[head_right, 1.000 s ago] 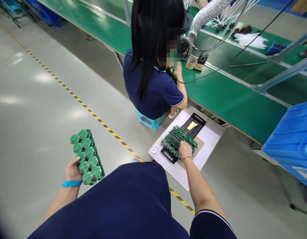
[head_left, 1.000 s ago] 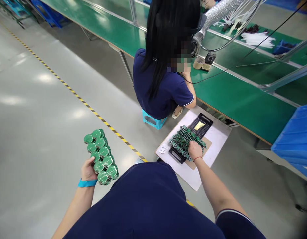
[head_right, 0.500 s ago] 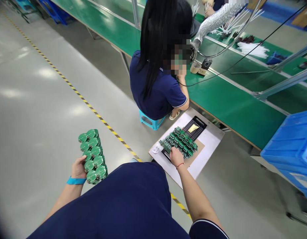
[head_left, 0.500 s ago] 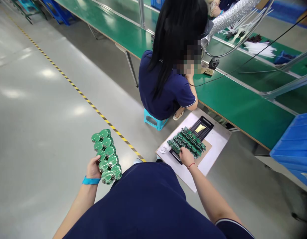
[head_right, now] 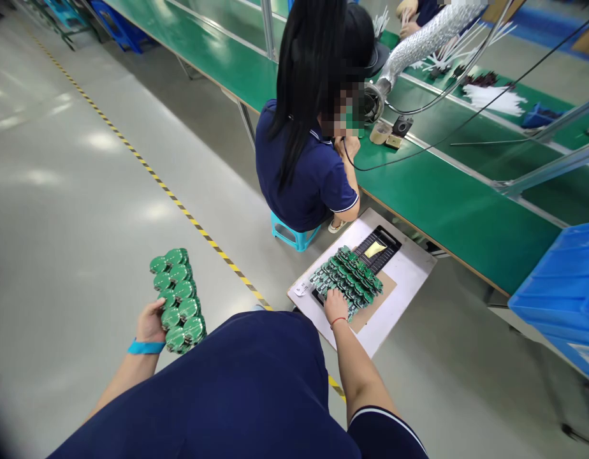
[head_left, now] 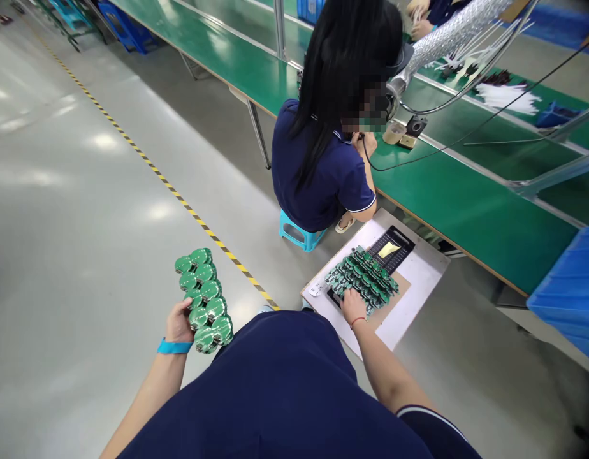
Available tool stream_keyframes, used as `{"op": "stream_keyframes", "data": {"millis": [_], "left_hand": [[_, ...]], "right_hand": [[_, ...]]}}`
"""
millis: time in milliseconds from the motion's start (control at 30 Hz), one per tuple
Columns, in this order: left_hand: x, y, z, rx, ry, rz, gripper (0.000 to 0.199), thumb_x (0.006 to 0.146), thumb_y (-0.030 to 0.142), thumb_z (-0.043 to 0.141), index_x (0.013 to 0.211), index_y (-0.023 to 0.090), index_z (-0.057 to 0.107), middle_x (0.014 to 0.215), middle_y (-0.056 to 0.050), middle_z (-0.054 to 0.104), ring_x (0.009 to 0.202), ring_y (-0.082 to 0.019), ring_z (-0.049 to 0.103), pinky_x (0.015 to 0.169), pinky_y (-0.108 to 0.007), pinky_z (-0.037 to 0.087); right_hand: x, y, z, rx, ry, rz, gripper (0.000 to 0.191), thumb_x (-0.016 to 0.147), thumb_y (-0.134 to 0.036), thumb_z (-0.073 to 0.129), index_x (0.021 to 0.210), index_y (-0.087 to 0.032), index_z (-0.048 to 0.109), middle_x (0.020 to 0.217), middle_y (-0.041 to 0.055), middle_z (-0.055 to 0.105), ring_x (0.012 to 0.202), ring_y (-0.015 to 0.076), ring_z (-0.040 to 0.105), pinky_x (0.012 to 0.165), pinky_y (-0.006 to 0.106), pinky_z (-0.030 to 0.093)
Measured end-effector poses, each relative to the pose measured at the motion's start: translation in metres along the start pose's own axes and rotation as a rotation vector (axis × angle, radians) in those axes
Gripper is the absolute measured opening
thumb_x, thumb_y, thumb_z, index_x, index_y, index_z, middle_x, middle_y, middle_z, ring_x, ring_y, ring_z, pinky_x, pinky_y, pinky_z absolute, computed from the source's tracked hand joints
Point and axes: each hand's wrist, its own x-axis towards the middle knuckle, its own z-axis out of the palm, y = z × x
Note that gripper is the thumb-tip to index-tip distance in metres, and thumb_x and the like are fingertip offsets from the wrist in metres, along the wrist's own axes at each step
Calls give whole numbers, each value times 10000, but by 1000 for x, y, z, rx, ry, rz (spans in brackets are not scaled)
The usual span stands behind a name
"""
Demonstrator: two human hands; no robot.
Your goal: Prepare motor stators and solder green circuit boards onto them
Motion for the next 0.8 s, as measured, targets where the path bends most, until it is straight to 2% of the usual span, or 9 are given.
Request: {"op": "stream_keyframes", "data": {"millis": [200,400,600,733,800], "left_hand": [[1,1,-4,-31,-39,6,319,542,200,625,856,142,635,706,-9,697,597,-200,638,564,-305,531],[2,1,-4,-25,-49,-4,325,523,206,659,840,136,642,678,-16,702,578,-208,641,549,-314,541],[5,4,-3,-22,-45,-12,388,440,226,703,819,159,657,661,-1,717,546,-221,652,538,-310,551],[8,6,-2,-11,-55,-32,373,404,212,726,768,169,657,634,6,716,518,-225,649,491,-309,555],[10,7,-2,-5,-61,-41,354,396,212,734,738,171,653,625,4,715,502,-222,645,476,-307,557]], "right_hand": [[-3,-4,19,2,53,105,325,903,-333,552,1171,-149,547,1167,88,565,1083,233,541,893,432,460],[-4,-6,34,42,100,135,470,869,-237,554,1299,-72,459,1238,167,530,1270,310,388,1017,468,315],[-6,-9,42,67,118,151,570,839,-377,572,1319,-97,444,1362,203,439,1302,336,359,1062,489,249],[-7,-7,39,78,114,148,688,818,-405,571,1365,-28,390,1392,266,403,1332,375,318,1089,442,209],[-5,-2,35,80,106,159,768,827,-437,547,1401,14,309,1404,291,373,1339,388,299,1092,468,188]]}}
